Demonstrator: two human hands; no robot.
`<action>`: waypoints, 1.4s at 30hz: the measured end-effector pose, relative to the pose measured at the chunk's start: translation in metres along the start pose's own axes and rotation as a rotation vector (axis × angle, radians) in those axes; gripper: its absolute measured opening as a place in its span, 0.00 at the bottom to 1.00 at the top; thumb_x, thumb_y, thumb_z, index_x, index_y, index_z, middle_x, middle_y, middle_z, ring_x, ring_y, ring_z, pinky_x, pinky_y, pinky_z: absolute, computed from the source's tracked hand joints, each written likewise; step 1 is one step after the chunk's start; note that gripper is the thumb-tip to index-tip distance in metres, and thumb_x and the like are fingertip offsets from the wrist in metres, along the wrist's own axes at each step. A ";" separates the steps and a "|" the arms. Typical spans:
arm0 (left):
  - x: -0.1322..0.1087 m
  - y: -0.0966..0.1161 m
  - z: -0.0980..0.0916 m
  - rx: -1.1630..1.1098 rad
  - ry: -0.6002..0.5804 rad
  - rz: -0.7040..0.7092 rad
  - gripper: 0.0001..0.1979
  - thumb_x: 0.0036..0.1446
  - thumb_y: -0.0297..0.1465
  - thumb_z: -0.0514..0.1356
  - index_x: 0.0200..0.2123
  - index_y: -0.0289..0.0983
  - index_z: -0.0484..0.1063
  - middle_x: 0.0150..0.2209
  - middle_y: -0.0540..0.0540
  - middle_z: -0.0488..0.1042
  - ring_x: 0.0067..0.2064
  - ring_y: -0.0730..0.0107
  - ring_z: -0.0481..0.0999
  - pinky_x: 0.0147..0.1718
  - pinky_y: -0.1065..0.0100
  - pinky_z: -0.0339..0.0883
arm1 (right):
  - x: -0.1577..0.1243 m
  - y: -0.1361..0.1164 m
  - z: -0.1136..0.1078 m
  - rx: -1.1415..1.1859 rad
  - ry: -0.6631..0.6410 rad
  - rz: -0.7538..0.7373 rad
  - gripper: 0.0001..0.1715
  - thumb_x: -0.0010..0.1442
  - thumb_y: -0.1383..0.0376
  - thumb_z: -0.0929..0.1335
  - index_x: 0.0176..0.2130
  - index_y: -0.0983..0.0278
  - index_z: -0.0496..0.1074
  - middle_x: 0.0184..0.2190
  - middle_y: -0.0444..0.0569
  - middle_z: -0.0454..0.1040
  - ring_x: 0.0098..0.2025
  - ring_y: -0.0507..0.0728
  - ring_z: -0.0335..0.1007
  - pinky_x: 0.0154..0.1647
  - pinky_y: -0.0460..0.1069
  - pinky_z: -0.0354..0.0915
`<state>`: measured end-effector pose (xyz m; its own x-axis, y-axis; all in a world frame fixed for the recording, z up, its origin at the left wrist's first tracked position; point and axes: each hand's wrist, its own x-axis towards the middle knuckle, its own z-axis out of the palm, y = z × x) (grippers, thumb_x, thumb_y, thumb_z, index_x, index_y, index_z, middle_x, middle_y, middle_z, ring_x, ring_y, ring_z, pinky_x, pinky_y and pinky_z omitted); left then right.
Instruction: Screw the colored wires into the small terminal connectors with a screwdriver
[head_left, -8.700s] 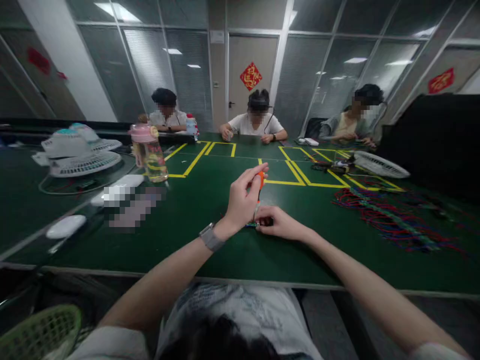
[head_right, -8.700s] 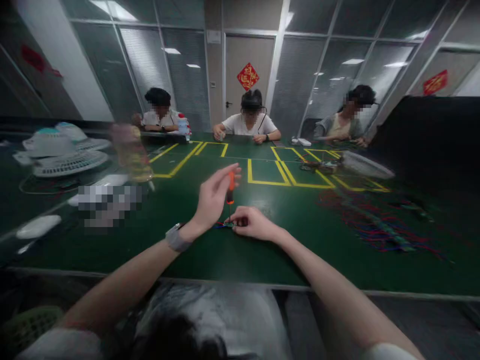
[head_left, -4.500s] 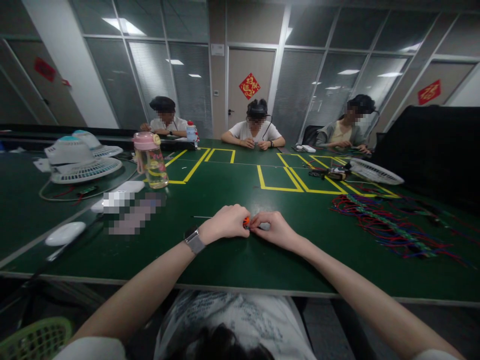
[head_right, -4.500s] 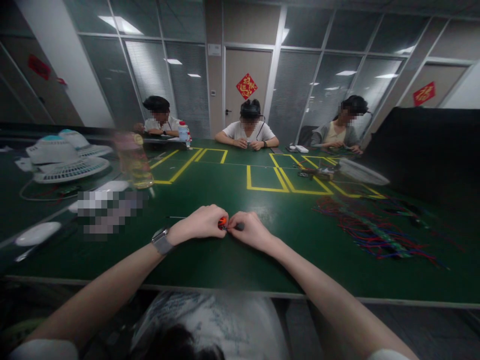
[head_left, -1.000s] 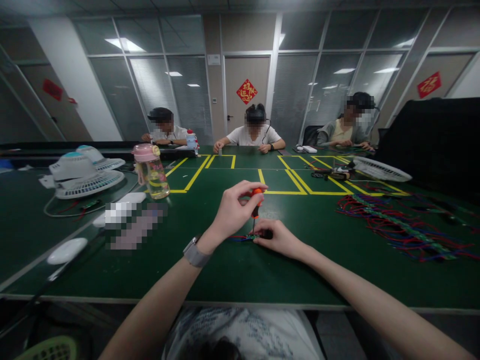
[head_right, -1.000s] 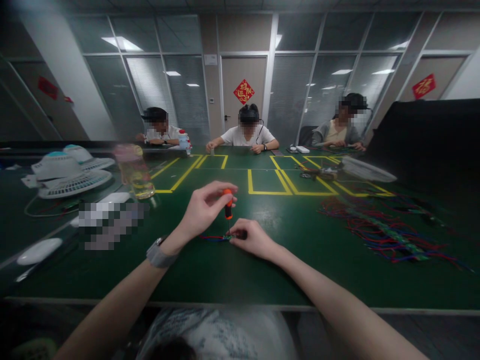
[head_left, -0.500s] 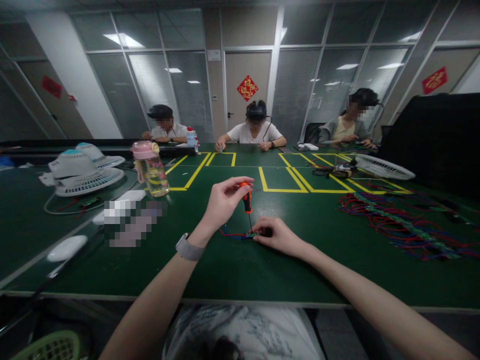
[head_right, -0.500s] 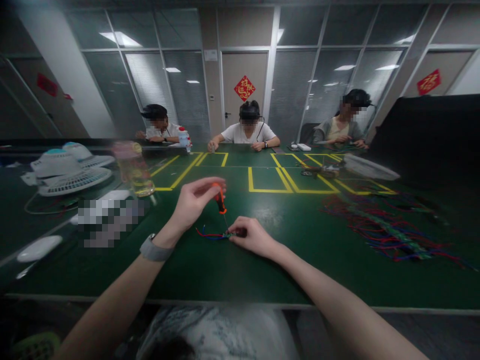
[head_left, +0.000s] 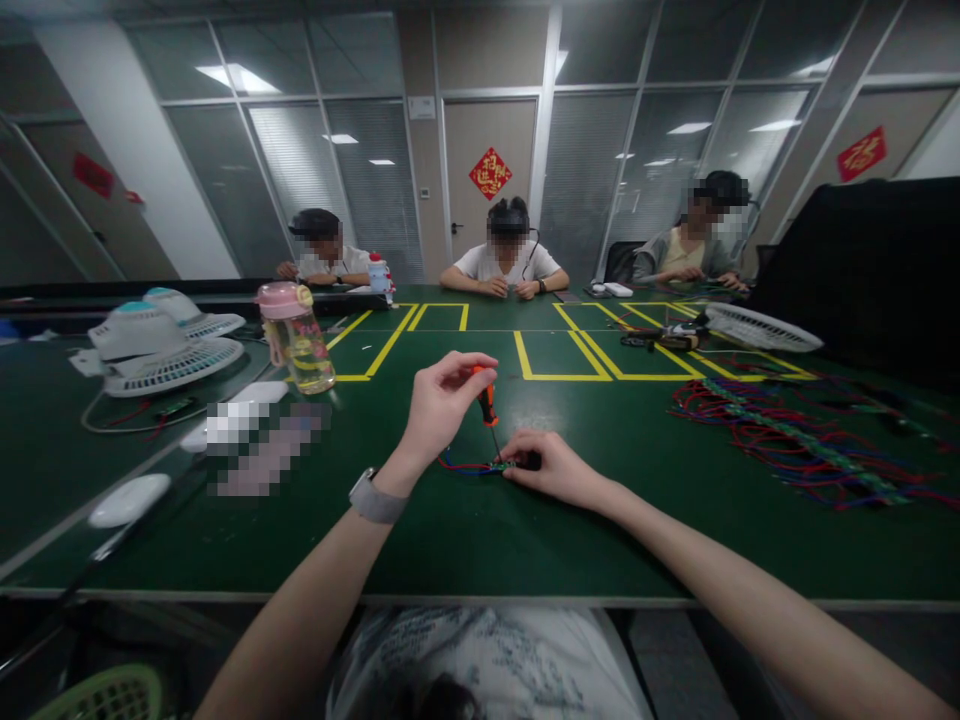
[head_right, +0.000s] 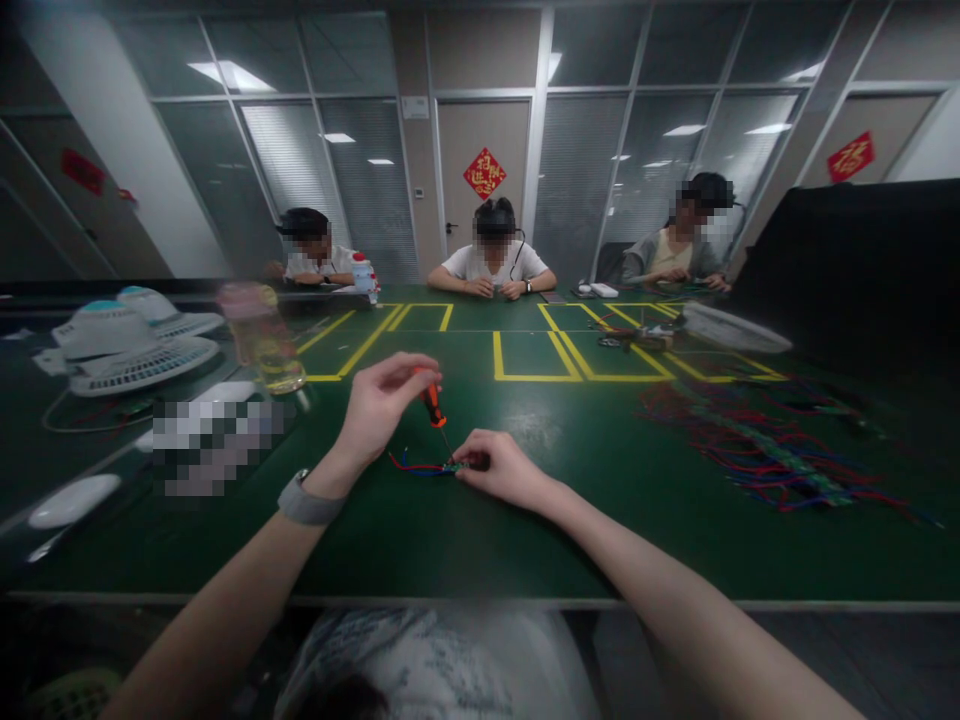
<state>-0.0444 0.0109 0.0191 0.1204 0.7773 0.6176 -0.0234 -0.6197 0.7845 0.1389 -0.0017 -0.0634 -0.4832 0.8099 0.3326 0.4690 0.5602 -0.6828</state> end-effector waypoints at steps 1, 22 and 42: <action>-0.001 0.000 0.001 0.122 0.061 0.076 0.07 0.50 0.34 0.67 0.31 0.37 0.78 0.30 0.49 0.72 0.33 0.71 0.73 0.35 0.67 0.69 | 0.000 0.000 0.000 0.003 0.000 0.003 0.08 0.52 0.72 0.71 0.36 0.67 0.78 0.31 0.48 0.72 0.30 0.52 0.66 0.32 0.47 0.63; -0.003 0.000 -0.003 0.001 -0.135 0.058 0.15 0.62 0.35 0.56 0.49 0.41 0.75 0.52 0.42 0.72 0.54 0.60 0.72 0.54 0.58 0.66 | 0.000 0.001 -0.001 -0.021 -0.003 0.001 0.08 0.52 0.70 0.71 0.36 0.66 0.78 0.30 0.47 0.72 0.30 0.51 0.66 0.31 0.46 0.63; -0.005 -0.003 -0.001 0.205 0.012 0.122 0.10 0.52 0.35 0.65 0.38 0.39 0.78 0.40 0.45 0.74 0.42 0.65 0.75 0.45 0.62 0.70 | 0.000 0.000 -0.002 -0.024 -0.015 -0.004 0.08 0.53 0.70 0.71 0.36 0.66 0.78 0.30 0.47 0.72 0.30 0.51 0.66 0.32 0.46 0.63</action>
<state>-0.0457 0.0085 0.0140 0.1176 0.6955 0.7089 0.1655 -0.7176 0.6765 0.1406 -0.0014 -0.0620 -0.4958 0.8051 0.3255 0.4848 0.5676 -0.6654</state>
